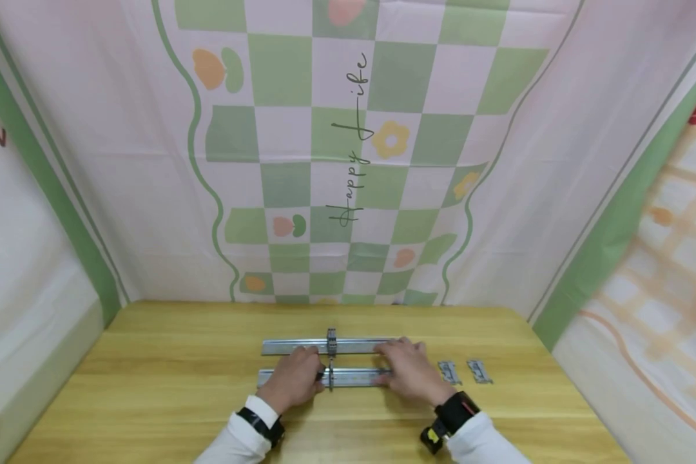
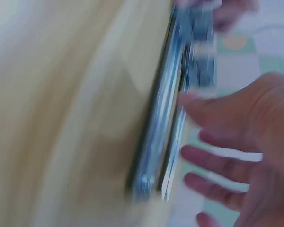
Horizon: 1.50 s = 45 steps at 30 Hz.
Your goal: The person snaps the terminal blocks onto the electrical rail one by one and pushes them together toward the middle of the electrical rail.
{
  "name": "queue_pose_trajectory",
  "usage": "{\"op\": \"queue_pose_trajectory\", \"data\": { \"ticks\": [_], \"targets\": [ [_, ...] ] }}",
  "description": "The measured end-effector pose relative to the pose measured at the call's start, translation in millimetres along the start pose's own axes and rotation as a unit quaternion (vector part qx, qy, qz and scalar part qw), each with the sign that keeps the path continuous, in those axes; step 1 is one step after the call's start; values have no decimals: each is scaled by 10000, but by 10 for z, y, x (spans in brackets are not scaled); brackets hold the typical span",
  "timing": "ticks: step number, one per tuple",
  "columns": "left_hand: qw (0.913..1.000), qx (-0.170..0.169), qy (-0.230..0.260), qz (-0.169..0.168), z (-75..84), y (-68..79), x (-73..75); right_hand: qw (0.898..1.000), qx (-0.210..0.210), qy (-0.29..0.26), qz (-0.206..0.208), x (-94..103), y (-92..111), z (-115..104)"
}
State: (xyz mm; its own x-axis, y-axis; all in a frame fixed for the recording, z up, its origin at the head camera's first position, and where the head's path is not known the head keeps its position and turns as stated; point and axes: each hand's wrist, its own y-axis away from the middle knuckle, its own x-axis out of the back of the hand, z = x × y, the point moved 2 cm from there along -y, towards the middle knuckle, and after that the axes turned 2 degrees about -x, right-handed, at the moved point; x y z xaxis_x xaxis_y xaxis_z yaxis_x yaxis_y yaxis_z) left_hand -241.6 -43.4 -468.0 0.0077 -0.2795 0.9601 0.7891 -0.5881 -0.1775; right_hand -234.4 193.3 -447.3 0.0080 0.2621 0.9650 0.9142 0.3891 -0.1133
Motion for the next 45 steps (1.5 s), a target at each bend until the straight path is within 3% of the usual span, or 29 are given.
{"op": "queue_pose_trajectory", "data": {
  "ticks": [3, 6, 12, 33, 45],
  "targets": [
    [10000, -10, -4, -2, 2, 9, 10, 9960, -357, 781, -264, 129, 137, 226],
    [10000, -30, 15, 5, -1, 23, 18, 9878, -651, 1230, -693, 231, 273, 420],
    [10000, -38, 83, -26, -4, 41, 38, 9779, -595, 1591, -1223, 300, 435, 672],
    [9997, 22, 222, -70, 21, 43, 26, 9817, -443, 1745, -616, 317, 378, 743],
    [9998, -35, 209, -67, 43, 21, 29, 9756, -643, 1996, -647, 344, 364, 790]
  ]
}}
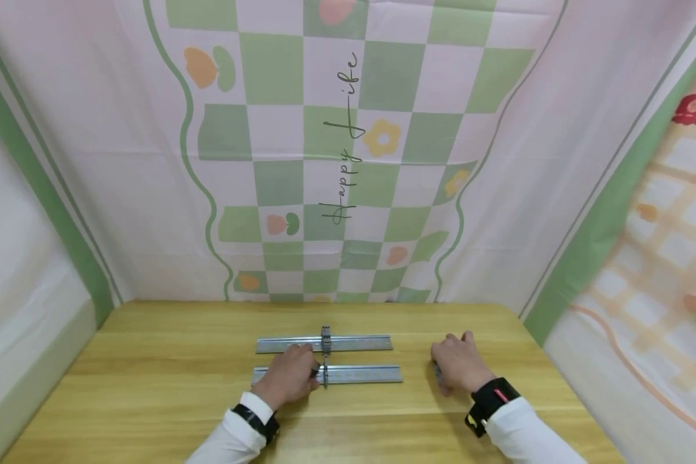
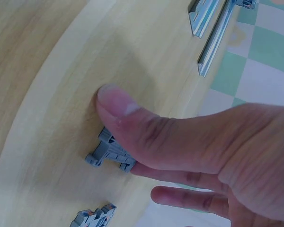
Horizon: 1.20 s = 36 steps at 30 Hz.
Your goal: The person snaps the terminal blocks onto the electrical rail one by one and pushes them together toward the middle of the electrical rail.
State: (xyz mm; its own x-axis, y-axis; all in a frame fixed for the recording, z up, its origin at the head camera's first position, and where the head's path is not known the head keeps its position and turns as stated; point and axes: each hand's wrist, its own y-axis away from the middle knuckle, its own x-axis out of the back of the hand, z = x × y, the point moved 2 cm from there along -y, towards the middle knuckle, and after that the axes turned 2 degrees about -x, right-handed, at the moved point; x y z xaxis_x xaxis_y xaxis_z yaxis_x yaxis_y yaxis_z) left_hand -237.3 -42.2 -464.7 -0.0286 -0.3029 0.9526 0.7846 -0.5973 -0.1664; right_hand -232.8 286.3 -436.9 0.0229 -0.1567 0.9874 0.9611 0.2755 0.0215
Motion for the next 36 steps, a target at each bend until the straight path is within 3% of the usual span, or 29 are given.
{"op": "queue_pose_trajectory", "data": {
  "ticks": [11, 21, 25, 28, 36],
  "targets": [
    [9999, -21, -73, 67, -10, -3, 2, 9994, 218, 270, 31, 42, 11, 5],
    [9999, 48, -117, -50, -21, 6, -4, 9992, 342, 80, 209, 65, 0, -113],
    [9999, 77, -121, -87, -21, -2, -10, 9975, 438, -420, 368, 144, -10, -267],
    [9998, 64, -147, -84, -22, -8, -25, 9914, 550, -1088, 465, 216, -25, -403],
    [9999, 64, -56, -61, -19, -13, -31, 9582, 1103, -2633, 173, 250, -138, -738]
  ]
}}
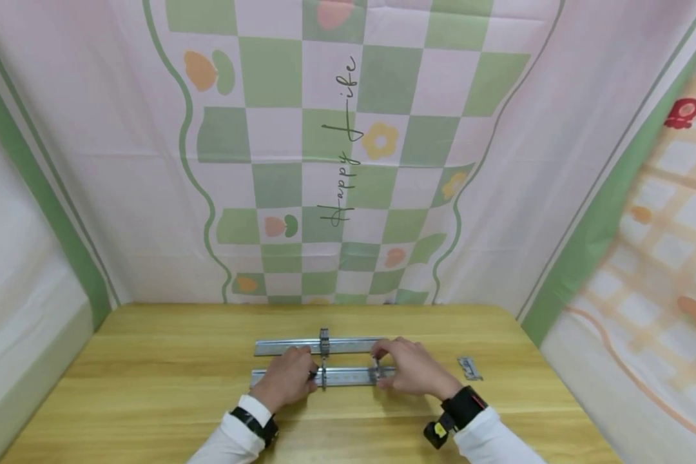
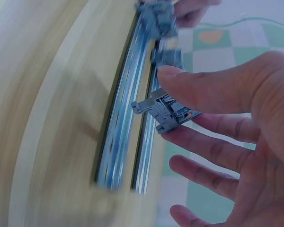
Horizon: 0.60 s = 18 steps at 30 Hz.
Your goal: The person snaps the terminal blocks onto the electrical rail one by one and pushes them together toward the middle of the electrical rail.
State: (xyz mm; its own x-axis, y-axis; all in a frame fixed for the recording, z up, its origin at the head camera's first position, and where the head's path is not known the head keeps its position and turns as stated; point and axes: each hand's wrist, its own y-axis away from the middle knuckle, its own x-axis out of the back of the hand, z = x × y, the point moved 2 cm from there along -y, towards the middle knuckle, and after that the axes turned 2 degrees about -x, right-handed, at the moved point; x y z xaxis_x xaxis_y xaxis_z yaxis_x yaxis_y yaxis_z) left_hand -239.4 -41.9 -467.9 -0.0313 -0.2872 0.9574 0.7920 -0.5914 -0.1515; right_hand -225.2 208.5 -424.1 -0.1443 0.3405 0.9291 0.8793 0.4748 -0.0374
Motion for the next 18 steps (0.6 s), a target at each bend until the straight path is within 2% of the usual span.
{"op": "queue_pose_trajectory", "data": {
  "ticks": [4, 10, 18],
  "targets": [
    [10000, -6, 9, -24, -6, 0, 6, 9969, 142, -766, -137, -104, -129, -96],
    [9999, -101, -43, 42, -14, -6, 10, 9842, 209, -1739, -256, -236, -285, -232],
    [9999, -133, 11, 78, -28, -8, 13, 9795, 203, -2001, -134, -399, -409, -317]
  ]
}}
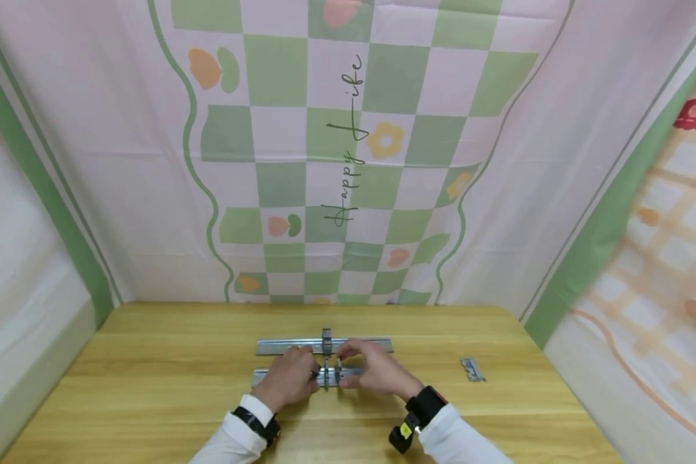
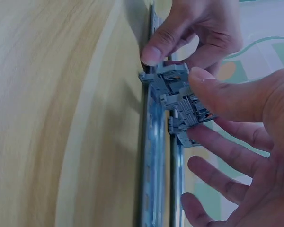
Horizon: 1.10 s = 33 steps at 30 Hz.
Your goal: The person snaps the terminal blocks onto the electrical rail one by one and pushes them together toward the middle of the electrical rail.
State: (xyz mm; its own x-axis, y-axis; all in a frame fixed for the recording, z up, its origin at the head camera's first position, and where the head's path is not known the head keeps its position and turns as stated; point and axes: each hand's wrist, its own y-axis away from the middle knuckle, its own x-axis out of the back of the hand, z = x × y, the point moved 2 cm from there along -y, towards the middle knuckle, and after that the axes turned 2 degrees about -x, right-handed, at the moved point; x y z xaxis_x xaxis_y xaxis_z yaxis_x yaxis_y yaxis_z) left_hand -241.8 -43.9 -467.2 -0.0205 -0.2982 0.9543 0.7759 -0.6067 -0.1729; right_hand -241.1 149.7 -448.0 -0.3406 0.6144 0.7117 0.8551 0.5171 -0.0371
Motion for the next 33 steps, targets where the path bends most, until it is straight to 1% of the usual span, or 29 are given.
{"op": "queue_pose_trajectory", "data": {
  "ticks": [3, 9, 15, 22, 26, 33],
  "targets": [
    [10000, -1, 10, 49, 0, 1, 12, 10000, -33, -74, 26, -40, -41, 12],
    [10000, -22, 36, 88, -2, 3, 22, 9991, -311, -281, -72, -61, -95, 18],
    [10000, -3, -8, 49, -3, 3, 20, 9984, -492, -223, -156, -77, -138, 22],
    [10000, 53, 68, -28, -7, -7, 2, 9980, -466, -363, -236, -119, -160, 18],
    [9999, 70, 80, 1, -14, -15, 0, 9971, -564, -445, -250, -129, -170, 21],
    [10000, 80, 38, 28, -21, -16, 2, 9981, -536, -254, -167, -149, -182, 30]
  ]
}}
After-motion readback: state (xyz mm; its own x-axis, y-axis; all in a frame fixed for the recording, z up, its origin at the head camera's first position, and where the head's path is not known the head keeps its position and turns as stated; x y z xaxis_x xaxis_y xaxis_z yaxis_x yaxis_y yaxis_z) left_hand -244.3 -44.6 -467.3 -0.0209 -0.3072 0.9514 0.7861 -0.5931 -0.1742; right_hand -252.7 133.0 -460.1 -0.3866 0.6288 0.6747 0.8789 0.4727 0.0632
